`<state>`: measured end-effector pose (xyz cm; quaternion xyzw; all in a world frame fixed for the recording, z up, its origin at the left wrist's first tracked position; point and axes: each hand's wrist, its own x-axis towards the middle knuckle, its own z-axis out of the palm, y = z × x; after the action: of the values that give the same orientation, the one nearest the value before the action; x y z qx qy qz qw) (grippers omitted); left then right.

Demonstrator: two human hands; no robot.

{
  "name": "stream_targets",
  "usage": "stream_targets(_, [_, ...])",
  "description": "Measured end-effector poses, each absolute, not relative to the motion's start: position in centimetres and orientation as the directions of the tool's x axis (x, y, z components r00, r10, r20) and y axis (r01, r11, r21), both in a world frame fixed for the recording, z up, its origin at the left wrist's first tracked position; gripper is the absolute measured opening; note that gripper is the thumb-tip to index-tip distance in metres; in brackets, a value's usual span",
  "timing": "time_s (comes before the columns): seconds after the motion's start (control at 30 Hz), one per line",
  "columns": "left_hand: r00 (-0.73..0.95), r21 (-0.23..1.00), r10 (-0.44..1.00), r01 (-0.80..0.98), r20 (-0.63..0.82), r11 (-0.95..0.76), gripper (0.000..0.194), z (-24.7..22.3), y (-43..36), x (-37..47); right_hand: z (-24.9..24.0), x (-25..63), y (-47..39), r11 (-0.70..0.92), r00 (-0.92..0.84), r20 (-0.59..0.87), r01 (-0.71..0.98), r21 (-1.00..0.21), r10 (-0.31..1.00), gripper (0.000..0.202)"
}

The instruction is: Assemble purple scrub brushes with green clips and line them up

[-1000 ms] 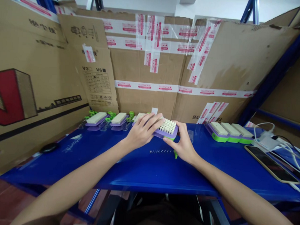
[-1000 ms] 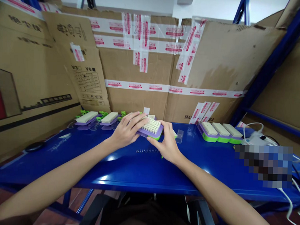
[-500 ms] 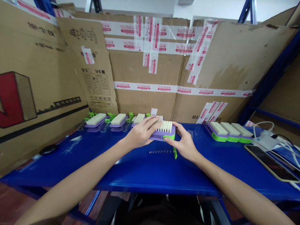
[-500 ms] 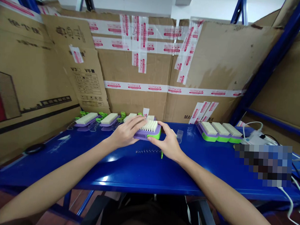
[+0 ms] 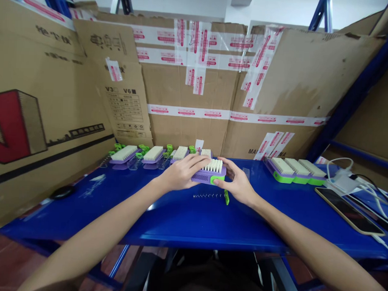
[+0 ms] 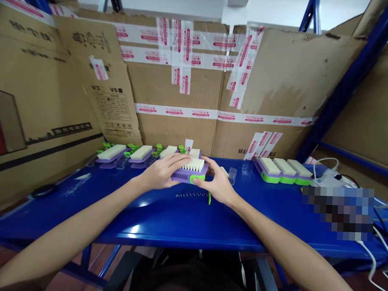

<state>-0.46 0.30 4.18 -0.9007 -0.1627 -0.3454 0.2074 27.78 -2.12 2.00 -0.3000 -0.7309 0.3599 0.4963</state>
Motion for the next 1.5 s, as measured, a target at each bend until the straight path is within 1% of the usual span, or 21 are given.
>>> stream_targets(0.13, [0.713, -0.261, 0.148, 0.431, 0.686, -0.864, 0.075, 4.2, 0.2, -0.4, 2.4, 27.9, -2.2, 0.537, -0.337, 0.487, 0.07, -0.841, 0.806, 0.085])
stream_targets(0.3, [0.705, -0.221, 0.18, 0.438, 0.686, -0.872, 0.074, 4.1, 0.2, -0.4, 2.5, 28.1, -1.7, 0.474, -0.37, 0.436, 0.015, -0.88, 0.821, 0.08])
stream_targets(0.4, [0.703, -0.214, 0.18, 0.433, 0.688, -0.876, 0.073, 4.0, 0.2, -0.4, 2.2, 28.1, -1.4, 0.469, -0.39, 0.422, 0.03, -0.882, 0.818, 0.076])
stream_targets(0.53, [0.708, -0.254, 0.158, 0.439, 0.688, -0.862, 0.069, 4.0, 0.3, -0.3, 1.7, 27.8, -1.4, 0.554, -0.381, 0.487, 0.081, -0.829, 0.786, 0.074])
stream_targets(0.63, [0.712, -0.27, 0.184, 0.475, 0.678, -0.838, 0.071, 3.9, 0.2, -0.2, 1.2, 27.6, -1.3, 0.613, -0.347, 0.545, 0.119, -0.781, 0.763, 0.073])
stream_targets(0.8, [0.708, -0.285, 0.241, 0.537, 0.663, -0.794, 0.076, 3.6, -0.2, 0.2, 0.8, 27.4, -1.3, 0.647, -0.285, 0.591, 0.173, -0.743, 0.755, 0.07])
stream_targets(0.97, [0.687, -0.289, 0.237, 0.557, 0.687, -0.779, 0.077, 3.6, -0.7, 0.6, 1.2, 27.0, -2.4, 0.668, -0.249, 0.621, 0.243, -0.703, 0.744, 0.068])
stream_targets(1.1, [0.681, -0.281, 0.212, 0.536, 0.701, -0.796, 0.08, 3.5, -0.7, 0.6, 1.6, 27.2, -3.1, 0.689, -0.226, 0.652, 0.294, -0.663, 0.724, 0.069])
stream_targets(1.2, [0.688, -0.299, 0.164, 0.501, 0.707, -0.812, 0.081, 3.7, -0.6, 0.4, 1.9, 27.6, -3.1, 0.71, -0.256, 0.662, 0.263, -0.653, 0.704, 0.078])
stream_targets(1.27, [0.69, -0.326, 0.12, 0.479, 0.714, -0.815, 0.082, 4.0, -0.5, 0.2, 2.1, 27.9, -3.0, 0.705, -0.27, 0.653, 0.202, -0.68, 0.708, 0.083])
stream_targets(1.4, [0.692, -0.4, 0.028, 0.449, 0.722, -0.799, 0.085, 4.3, -0.3, -0.1, 2.5, 27.9, -2.7, 0.655, -0.308, 0.606, 0.081, -0.751, 0.733, 0.082])
stream_targets(1.5, [0.692, -0.422, -0.004, 0.436, 0.722, -0.795, 0.086, 4.3, -0.3, -0.1, 2.7, 28.0, -2.5, 0.633, -0.335, 0.585, 0.048, -0.773, 0.739, 0.079])
